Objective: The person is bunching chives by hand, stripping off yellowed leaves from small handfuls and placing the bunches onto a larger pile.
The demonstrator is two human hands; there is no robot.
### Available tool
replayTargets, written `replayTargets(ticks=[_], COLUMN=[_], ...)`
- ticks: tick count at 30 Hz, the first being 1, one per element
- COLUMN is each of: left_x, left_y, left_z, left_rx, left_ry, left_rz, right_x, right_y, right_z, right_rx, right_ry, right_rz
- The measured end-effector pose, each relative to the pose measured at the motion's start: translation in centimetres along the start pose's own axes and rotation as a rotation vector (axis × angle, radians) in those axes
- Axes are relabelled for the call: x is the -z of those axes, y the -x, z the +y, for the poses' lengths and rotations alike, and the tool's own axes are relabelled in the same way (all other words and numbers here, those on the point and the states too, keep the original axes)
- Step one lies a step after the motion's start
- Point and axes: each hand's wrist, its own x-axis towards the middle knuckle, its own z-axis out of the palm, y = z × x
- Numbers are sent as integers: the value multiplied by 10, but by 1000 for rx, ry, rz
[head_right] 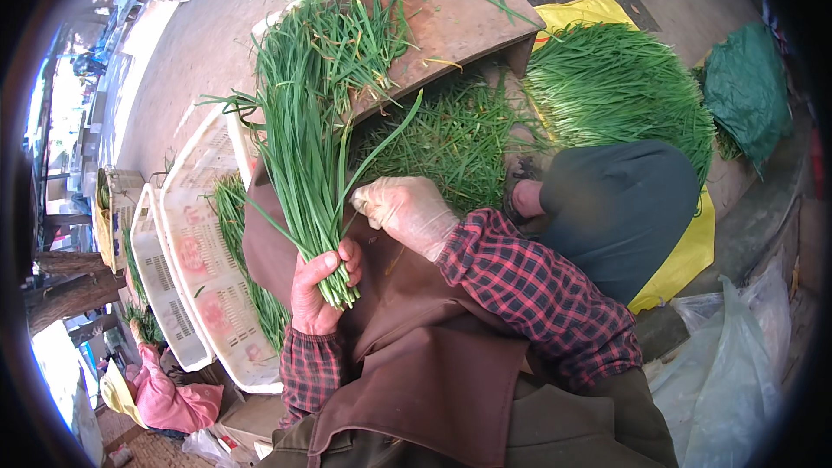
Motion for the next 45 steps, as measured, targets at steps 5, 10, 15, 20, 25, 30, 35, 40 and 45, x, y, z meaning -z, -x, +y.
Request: replayTargets(ticks=[5, 10, 15, 20, 25, 30, 35, 40, 45], left_x=[5, 11, 24, 22, 25, 29, 31, 30, 27], left_y=[9, 19, 27, 33, 37, 42, 41, 41, 42], left_z=[1, 6, 6, 6, 1, -7, -7, -9, -9], left_rx=[9, 7, 102, 94, 152, 160, 171, 149, 144], left_ry=[-27, -61, -47, -52, -4, 25, 101, 131, 107], left_rz=[16, 17, -12, 13, 14, 52, 17, 49, 36], right_x=[36, 37, 45, 48, 45, 50, 52, 44, 46], right_y=[4, 14, 4, 16, 10, 9, 12, 12, 13], right_z=[43, 59, -1, 16, 9, -9, -10, -16, -15], right_rx=[-330, -251, -679, -530, -514, -384, -413, -347, -444], right_ry=[517, 660, -447, -891, -1147, -798, -1099, -975, -691], right_rz=[244, 93, -106, -100, -104, -119, 22, 104, 124])
